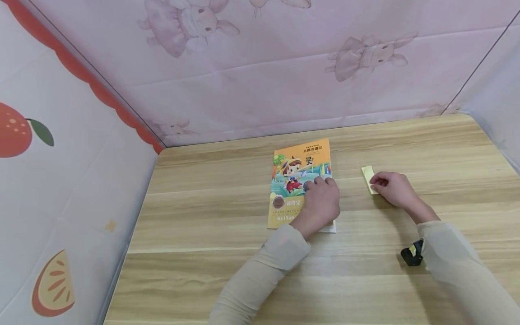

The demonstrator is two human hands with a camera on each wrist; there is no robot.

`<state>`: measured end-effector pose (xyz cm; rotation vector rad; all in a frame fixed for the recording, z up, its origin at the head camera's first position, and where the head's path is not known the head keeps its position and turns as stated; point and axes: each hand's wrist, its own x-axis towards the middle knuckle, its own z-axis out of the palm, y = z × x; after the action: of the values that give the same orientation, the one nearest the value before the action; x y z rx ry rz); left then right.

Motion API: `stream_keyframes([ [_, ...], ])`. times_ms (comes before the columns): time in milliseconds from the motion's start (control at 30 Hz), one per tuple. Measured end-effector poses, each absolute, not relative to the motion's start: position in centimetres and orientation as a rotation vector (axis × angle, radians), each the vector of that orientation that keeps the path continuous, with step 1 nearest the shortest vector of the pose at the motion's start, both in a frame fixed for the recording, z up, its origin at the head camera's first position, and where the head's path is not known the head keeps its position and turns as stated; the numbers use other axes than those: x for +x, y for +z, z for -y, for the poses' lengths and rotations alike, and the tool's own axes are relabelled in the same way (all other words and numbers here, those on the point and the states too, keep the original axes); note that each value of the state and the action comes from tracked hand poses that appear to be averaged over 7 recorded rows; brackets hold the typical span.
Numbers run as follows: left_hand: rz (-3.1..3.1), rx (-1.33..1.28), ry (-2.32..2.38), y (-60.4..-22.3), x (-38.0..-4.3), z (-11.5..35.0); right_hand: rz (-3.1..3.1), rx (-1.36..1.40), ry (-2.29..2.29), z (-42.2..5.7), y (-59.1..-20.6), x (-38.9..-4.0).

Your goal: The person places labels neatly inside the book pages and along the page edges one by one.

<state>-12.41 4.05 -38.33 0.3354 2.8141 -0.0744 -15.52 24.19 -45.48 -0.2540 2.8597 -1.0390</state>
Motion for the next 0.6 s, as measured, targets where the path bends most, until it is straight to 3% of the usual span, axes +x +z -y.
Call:
stream_keyframes([
  [600, -2.794, 0.376, 0.032, -37.50, -12.54, -3.30, -2.856, -0.271, -1.048, -24.17, -45.48, -15.65],
])
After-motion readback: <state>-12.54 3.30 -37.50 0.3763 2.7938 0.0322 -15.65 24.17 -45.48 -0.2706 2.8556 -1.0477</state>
